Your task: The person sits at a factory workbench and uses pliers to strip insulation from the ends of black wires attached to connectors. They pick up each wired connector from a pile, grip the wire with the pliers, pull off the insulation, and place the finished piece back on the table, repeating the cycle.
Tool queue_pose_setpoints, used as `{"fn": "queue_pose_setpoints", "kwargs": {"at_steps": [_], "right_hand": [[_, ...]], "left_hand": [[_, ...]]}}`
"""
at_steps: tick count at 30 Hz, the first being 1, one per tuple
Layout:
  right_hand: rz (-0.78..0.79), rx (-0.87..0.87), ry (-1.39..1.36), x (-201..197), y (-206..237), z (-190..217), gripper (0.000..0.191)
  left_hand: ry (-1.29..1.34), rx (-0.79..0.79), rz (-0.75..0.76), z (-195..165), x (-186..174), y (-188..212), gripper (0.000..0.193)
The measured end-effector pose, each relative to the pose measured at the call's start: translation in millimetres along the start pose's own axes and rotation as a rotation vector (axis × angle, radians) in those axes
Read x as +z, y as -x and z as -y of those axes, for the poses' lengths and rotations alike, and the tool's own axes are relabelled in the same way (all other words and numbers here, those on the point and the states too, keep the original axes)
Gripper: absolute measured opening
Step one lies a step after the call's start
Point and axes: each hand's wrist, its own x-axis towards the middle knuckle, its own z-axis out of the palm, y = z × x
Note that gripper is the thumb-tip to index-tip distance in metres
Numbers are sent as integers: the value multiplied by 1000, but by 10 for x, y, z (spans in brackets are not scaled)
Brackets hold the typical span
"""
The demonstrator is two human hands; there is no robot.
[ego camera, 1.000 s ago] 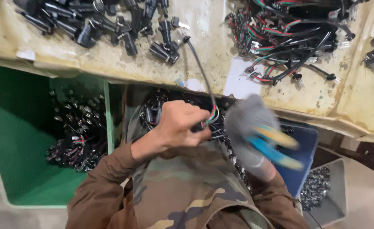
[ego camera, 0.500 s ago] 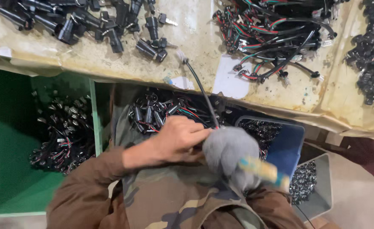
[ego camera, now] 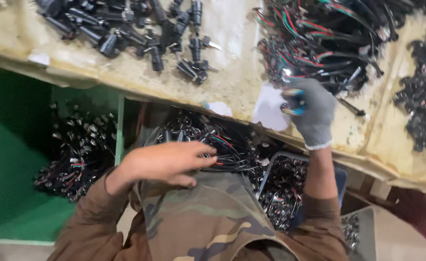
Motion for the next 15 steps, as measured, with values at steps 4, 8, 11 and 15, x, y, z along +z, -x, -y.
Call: {"fn": "queue_pose_setpoints", "kwargs": {"at_steps": [4, 8, 11, 15], "right_hand": [[-199, -27, -232, 270, 84, 301, 26], [78, 84, 222, 567, 5, 487, 20], [141, 217, 219, 659, -27, 547, 24], [117, 275, 191, 674, 23, 544, 35]], "left_hand": [[78, -274, -697, 206, -345, -73, 53], [-794, -253, -843, 370, -870, -312, 37], [-842, -191, -753, 338, -981, -190, 26], [-683, 24, -897, 210, -818, 41, 32]]}}
